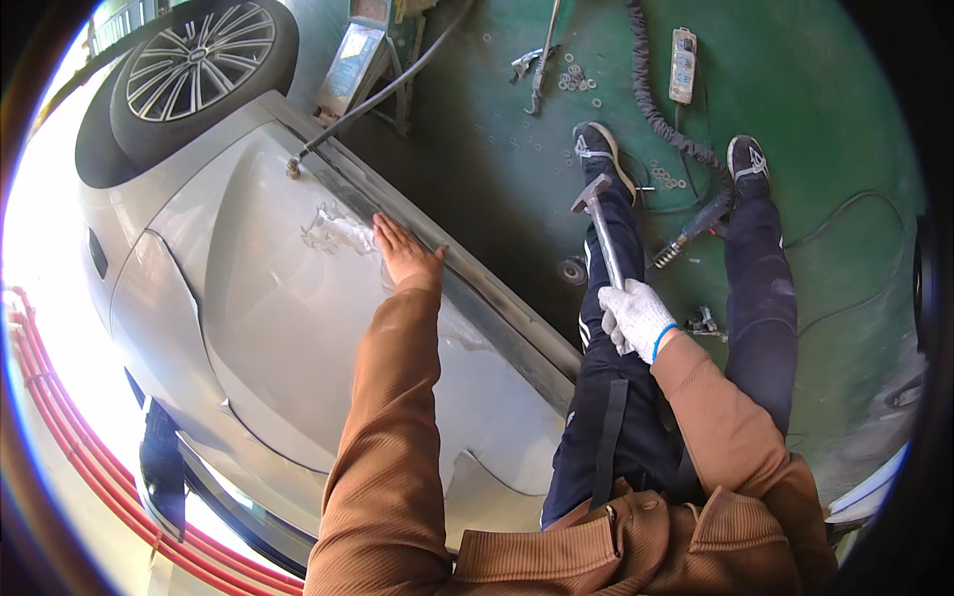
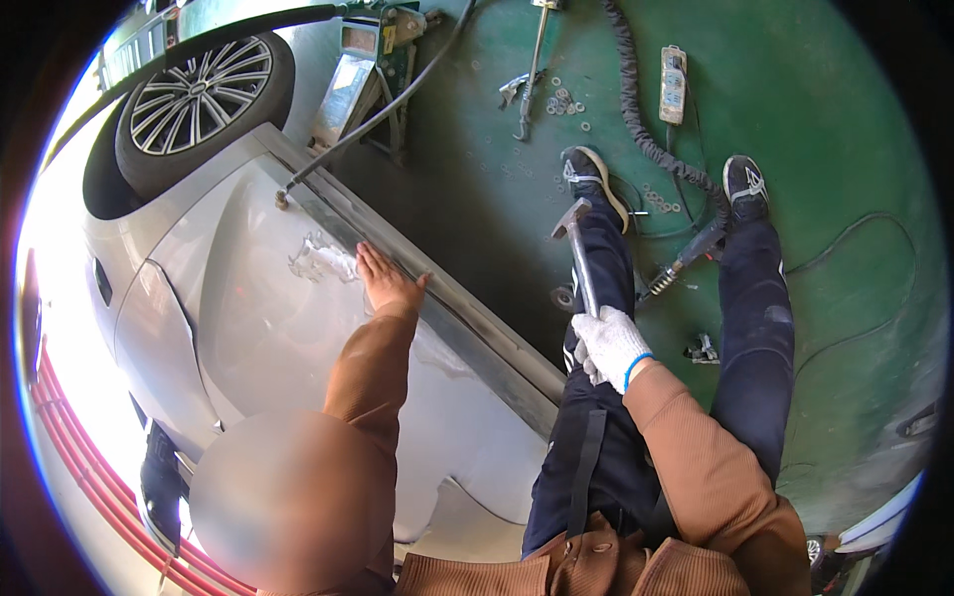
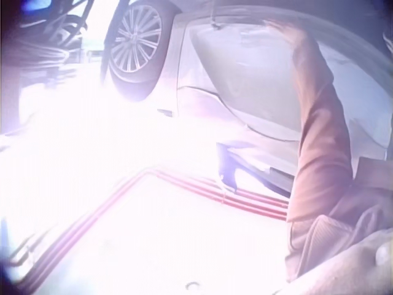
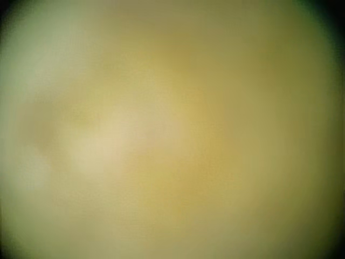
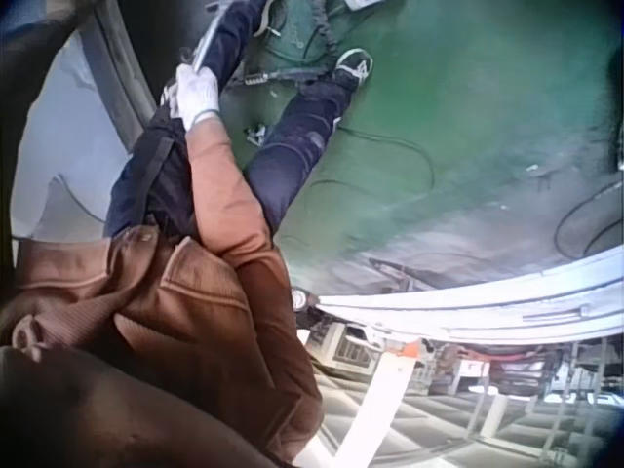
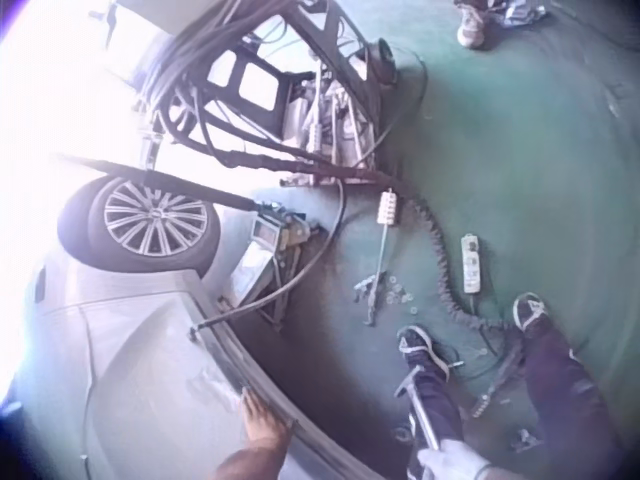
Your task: The person uses a hammer to tap and flatten a damaged area on a car's rear bumper. They then use a power sander to smooth the surface, removing paint and filler material. The work is performed in a workshop with tools visible on the floor.
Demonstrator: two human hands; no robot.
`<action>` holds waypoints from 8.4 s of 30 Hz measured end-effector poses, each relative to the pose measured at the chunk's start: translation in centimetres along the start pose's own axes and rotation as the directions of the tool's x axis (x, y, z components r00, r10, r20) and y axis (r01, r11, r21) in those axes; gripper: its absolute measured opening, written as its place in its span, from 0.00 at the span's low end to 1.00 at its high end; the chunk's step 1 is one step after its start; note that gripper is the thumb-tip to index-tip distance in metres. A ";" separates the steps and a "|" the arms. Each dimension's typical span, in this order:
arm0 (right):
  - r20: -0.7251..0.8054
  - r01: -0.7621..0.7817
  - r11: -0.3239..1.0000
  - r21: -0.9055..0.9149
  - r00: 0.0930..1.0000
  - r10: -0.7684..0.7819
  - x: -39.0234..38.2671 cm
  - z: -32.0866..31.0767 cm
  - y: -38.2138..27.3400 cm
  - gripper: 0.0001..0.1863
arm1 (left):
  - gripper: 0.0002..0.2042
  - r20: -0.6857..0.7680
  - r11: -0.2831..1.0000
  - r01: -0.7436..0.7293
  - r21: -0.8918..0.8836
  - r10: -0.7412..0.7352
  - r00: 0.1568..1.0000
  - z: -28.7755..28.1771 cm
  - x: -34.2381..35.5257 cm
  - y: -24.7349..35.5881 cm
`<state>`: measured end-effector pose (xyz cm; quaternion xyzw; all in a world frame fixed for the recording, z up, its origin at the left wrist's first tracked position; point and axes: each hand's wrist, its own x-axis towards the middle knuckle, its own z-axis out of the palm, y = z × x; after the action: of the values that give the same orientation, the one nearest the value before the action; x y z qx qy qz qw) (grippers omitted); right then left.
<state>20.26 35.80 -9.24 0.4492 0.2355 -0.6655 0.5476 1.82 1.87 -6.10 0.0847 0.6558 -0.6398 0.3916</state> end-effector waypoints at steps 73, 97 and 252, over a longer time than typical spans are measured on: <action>0.393 -0.012 0.995 -0.098 0.918 0.050 3.2 15.2 9.1 0.20 | 0.48 -0.508 0.743 -0.607 -0.284 0.420 0.752 7.6 -7.7 -3.8; 0.379 -0.018 1.000 0.022 0.925 0.008 5.5 15.9 9.5 0.20 | 0.41 -0.170 0.743 -0.669 0.025 0.663 0.729 6.3 -15.7 5.3; 0.113 -0.218 0.967 0.132 0.972 0.204 -0.5 1.6 12.7 0.18 | 0.49 -0.051 0.256 -0.953 -0.159 0.962 0.267 11.3 -25.4 11.7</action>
<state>31.70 31.13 -5.76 0.4768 0.1106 -0.6398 0.5925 30.83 3.56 2.08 0.4146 0.5079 -0.2206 0.7222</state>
